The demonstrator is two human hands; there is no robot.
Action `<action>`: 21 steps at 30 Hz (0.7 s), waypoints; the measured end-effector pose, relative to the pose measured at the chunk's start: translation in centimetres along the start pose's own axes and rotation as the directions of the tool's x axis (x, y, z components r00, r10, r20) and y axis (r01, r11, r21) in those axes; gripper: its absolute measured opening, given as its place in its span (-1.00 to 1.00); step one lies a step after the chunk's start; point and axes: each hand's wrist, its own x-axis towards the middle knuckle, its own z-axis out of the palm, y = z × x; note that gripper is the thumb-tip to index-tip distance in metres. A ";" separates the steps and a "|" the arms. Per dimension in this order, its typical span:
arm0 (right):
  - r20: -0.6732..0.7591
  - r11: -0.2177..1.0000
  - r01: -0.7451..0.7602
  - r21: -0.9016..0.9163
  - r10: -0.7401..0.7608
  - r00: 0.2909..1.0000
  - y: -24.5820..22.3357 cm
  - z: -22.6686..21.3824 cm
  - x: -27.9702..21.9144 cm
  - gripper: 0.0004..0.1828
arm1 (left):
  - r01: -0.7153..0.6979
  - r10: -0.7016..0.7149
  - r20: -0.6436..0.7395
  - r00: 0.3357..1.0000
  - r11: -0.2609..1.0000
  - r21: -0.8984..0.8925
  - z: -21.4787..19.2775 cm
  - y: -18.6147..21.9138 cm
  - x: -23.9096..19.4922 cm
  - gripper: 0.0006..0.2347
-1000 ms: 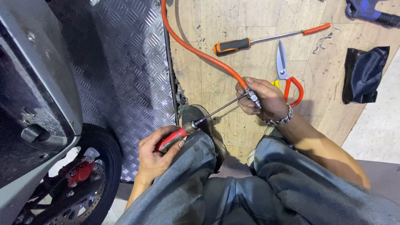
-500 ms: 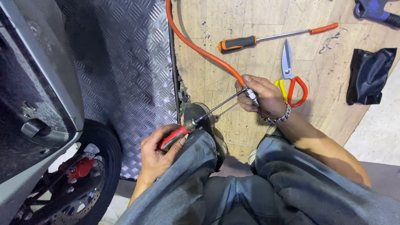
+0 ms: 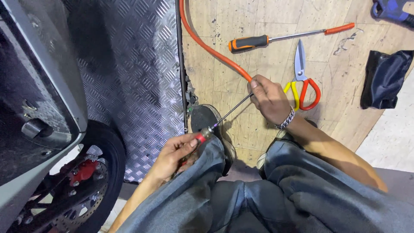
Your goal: The person repairs an orange air hose by removing a metal connector with a screwdriver, cutting the hose end with scissors, and reattaching the connector. They then tighten the fitting using a screwdriver and a ratchet tool.
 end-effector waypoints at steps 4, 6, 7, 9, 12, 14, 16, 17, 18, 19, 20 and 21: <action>-0.106 0.950 0.031 -0.311 -0.067 0.992 1.3 -0.5 0.3 -0.66 | -0.303 0.278 0.137 0.951 0.742 0.598 1.2 1.6 0.5 -0.70; -0.129 0.903 0.025 -0.429 -0.088 0.988 2.8 -0.6 0.2 -0.71 | -0.397 0.391 0.241 0.888 0.387 0.832 1.0 2.2 0.7 -0.67; -0.144 0.900 -0.037 -0.435 -0.029 0.989 3.4 -0.5 0.1 -0.69 | -0.425 0.452 0.405 0.795 -0.063 0.903 0.6 2.2 1.0 -0.65; -0.147 0.890 -0.095 -0.445 0.032 0.989 4.5 -0.7 0.1 -0.67 | -0.343 0.432 0.567 0.701 -0.493 0.800 0.0 1.6 1.3 -0.63; -0.152 0.881 -0.133 -0.454 0.070 0.986 5.5 -1.2 0.2 -0.66 | -0.269 0.327 0.718 0.614 -0.769 0.580 -0.3 1.4 1.3 -0.63; -0.144 0.943 -0.174 -0.283 0.138 0.980 5.2 -1.1 0.0 -0.63 | -0.375 0.488 0.559 0.670 -0.427 0.823 0.6 2.7 1.2 -0.65; -0.172 0.974 -0.204 -0.094 0.186 0.967 2.7 -0.2 -0.3 -0.64 | -0.377 0.421 0.226 0.878 0.320 0.869 0.2 2.8 0.8 -0.62; -0.187 0.969 -0.224 0.100 0.239 0.953 1.4 0.2 -0.4 -0.64 | -0.100 0.101 0.023 0.995 0.882 0.460 0.1 2.8 0.5 -0.59; -0.181 0.969 -0.224 0.100 0.240 0.954 1.1 0.2 -0.2 -0.64 | -0.100 0.104 0.017 0.994 0.883 0.459 1.0 3.3 0.3 -0.59; -0.180 0.966 -0.228 0.125 0.248 0.952 0.9 0.1 -0.1 -0.61 | -0.009 0.009 0.001 1.000 0.978 0.206 2.0 3.7 0.1 -0.57; -0.183 0.961 -0.232 0.153 0.258 0.949 0.7 0.1 -0.1 -0.58 | 0.090 -0.090 0.013 0.996 0.994 -0.059 2.9 4.2 -0.1 -0.56; -0.181 0.960 -0.233 0.156 0.260 0.949 1.3 0.2 -0.1 -0.58 | 0.092 -0.092 0.010 0.996 0.994 -0.058 2.6 3.7 -0.2 -0.56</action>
